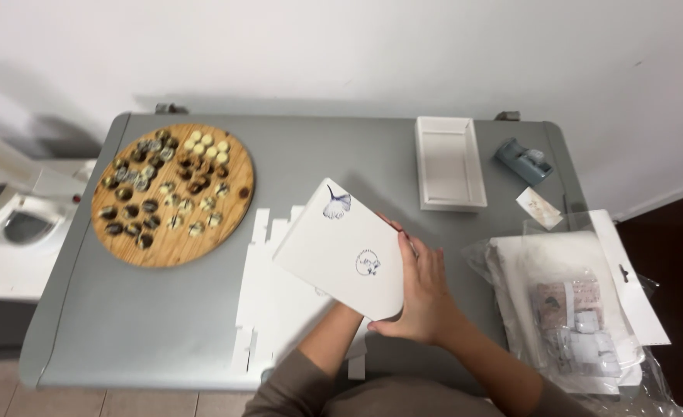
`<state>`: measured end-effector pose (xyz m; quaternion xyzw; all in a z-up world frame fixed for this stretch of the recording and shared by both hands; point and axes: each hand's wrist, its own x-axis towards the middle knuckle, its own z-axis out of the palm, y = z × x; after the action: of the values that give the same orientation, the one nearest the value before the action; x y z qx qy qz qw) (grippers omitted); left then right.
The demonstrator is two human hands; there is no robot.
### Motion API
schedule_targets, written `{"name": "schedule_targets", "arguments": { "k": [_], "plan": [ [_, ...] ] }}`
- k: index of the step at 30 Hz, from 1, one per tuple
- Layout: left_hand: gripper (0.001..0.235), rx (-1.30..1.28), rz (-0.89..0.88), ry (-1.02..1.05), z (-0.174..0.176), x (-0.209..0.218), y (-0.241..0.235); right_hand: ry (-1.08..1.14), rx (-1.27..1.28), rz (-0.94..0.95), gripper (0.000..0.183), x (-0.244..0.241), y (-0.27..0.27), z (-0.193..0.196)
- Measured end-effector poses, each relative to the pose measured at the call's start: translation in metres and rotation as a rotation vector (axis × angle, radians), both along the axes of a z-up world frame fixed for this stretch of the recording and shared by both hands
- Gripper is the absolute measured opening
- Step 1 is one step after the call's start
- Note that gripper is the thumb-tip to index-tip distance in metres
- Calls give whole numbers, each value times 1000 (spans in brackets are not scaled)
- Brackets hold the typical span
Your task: The person folds flat pre-cut cardboard blanks into open gift boxes, pressing the sides and tabs to shape each one, and stacks the finished boxes at the top of the table. They repeat the folding process with additional blanks while a tray of chocolates sits nearby.
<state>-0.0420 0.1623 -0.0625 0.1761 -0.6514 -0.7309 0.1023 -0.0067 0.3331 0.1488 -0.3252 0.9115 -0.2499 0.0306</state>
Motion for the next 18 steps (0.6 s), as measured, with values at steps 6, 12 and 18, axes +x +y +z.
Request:
{"name": "schedule_targets", "arguments": {
  "k": [6,12,18],
  "plan": [
    [23,310,-33,61,54,-35,-8,284,-16,-306,149,-82,21,-27],
    [17,270,-6,59,87,19,-41,-47,221,-750,150,-220,46,-52],
    [15,131,115,-109,91,75,-83,-338,393,-798,157,-269,48,-85]
  ]
}}
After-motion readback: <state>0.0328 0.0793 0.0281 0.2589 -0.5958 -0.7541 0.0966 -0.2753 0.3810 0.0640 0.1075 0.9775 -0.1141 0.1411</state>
